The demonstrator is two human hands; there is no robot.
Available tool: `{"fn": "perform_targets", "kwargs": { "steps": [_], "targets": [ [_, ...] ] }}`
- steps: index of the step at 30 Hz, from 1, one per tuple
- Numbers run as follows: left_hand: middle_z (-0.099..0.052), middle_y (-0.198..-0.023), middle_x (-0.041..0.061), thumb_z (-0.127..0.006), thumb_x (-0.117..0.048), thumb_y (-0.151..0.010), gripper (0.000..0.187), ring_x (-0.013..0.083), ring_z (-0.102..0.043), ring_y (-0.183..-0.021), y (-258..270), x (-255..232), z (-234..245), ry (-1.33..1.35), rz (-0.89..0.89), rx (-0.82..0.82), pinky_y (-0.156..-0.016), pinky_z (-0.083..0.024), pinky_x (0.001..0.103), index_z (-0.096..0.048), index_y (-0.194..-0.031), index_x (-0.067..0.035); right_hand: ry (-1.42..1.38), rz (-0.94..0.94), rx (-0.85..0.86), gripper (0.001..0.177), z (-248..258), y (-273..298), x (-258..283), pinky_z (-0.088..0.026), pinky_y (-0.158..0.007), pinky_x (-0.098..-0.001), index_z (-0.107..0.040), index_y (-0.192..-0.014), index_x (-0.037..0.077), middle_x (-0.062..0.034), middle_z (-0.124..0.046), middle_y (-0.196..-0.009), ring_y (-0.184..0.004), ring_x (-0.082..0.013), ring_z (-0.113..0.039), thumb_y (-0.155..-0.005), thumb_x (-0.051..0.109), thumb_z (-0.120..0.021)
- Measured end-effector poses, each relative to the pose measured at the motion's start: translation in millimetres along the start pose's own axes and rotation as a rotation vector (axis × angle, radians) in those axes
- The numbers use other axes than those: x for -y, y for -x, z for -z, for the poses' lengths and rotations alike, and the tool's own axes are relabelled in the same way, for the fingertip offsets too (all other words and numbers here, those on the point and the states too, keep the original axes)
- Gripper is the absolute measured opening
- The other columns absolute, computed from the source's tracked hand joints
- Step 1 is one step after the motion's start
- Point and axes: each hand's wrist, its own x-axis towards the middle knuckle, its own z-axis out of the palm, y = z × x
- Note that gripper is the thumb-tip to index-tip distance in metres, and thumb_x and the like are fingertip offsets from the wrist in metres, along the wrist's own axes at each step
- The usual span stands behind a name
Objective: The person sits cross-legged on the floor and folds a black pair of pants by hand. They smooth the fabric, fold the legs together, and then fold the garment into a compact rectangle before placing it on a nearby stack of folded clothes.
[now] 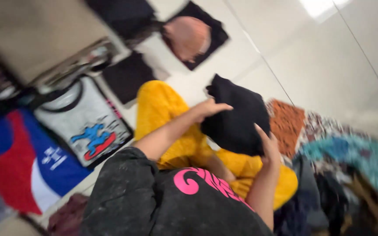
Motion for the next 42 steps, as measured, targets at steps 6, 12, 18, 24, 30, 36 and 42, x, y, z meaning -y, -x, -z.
{"fn": "perform_targets", "kwargs": {
  "steps": [6, 12, 18, 24, 30, 36, 42],
  "targets": [
    [-0.069, -0.129, 0.014, -0.084, -0.034, -0.083, 0.073, 0.0209, -0.065, -0.118, 117.2, -69.7, 77.7, 0.098, -0.655, -0.239, -0.106, -0.052, 0.037, -0.056, -0.141, 0.001, 0.064, 0.281, 0.254, 0.056, -116.4, 37.2, 89.9, -0.056, -0.092, -0.0338, -0.055, -0.141, -0.005, -0.0150, -0.067, -0.128, -0.109, -0.0223, -0.068, -0.094, 0.018, -0.073],
    [-0.063, -0.143, 0.017, -0.081, -0.036, -0.091, 0.079, 0.0262, -0.061, -0.132, 259.1, -128.8, 201.4, -0.225, -0.888, -0.791, -0.115, -0.046, 0.036, -0.046, -0.149, 0.004, -0.001, 0.599, 0.743, 0.060, -304.6, 50.5, 174.6, -0.054, -0.104, -0.0348, -0.048, -0.146, -0.005, -0.0183, -0.063, -0.138, -0.121, -0.0247, -0.066, -0.094, 0.010, -0.074],
    [-0.068, -0.136, 0.019, -0.073, -0.039, -0.090, 0.069, 0.0291, -0.066, -0.124, 303.7, -111.0, 368.9, -0.130, -0.822, -1.295, -0.106, -0.050, 0.036, -0.052, -0.143, 0.001, 0.429, 0.727, 0.765, 0.084, -543.5, 33.8, 187.0, -0.049, -0.107, -0.0356, -0.043, -0.146, -0.009, -0.0233, -0.059, -0.141, -0.131, -0.0299, -0.059, -0.090, 0.041, -0.079],
    [-0.060, -0.135, 0.031, -0.054, -0.056, -0.102, 0.073, 0.0448, -0.057, -0.128, 260.2, -45.8, 444.9, -0.178, -0.279, -1.724, -0.108, -0.045, 0.046, -0.049, -0.143, 0.004, 0.484, 0.480, 0.912, 0.088, -614.0, 12.3, 116.1, -0.046, -0.108, -0.0381, -0.042, -0.145, -0.009, -0.0258, -0.059, -0.141, -0.130, -0.0315, -0.058, -0.087, 0.050, -0.072],
    [-0.063, -0.132, 0.029, -0.050, -0.034, -0.106, 0.056, 0.0452, -0.062, -0.120, 282.5, -71.7, 399.1, -0.311, -0.286, -1.820, -0.101, -0.049, 0.048, -0.043, -0.150, 0.000, 0.657, 0.516, 0.978, 0.084, -606.3, 7.7, 126.2, -0.042, -0.111, -0.0362, -0.041, -0.148, -0.007, -0.0241, -0.056, -0.143, -0.134, -0.0304, -0.055, -0.093, 0.052, -0.067],
    [-0.046, -0.152, 0.031, -0.059, -0.016, -0.100, 0.058, 0.0501, -0.047, -0.137, 299.7, -125.4, 354.6, -0.752, -0.235, -2.042, -0.114, -0.039, 0.054, -0.041, -0.152, 0.002, 0.564, 1.044, 0.658, 0.082, -612.7, 33.7, 155.3, -0.048, -0.105, -0.0392, -0.038, -0.147, -0.005, -0.0251, -0.055, -0.142, -0.125, -0.0340, -0.059, -0.091, 0.047, -0.068],
    [-0.037, -0.161, 0.015, -0.049, -0.035, -0.103, 0.051, 0.0487, -0.023, -0.150, 235.3, -176.8, 401.0, -0.998, -0.142, -1.818, -0.109, -0.012, 0.082, -0.044, -0.151, -0.016, 0.717, 1.782, 0.515, 0.049, -678.0, 40.8, 150.8, -0.036, -0.121, -0.0555, -0.044, -0.155, 0.005, -0.0231, -0.044, -0.160, -0.149, -0.0418, -0.041, -0.112, 0.028, -0.052]
  ]
}}
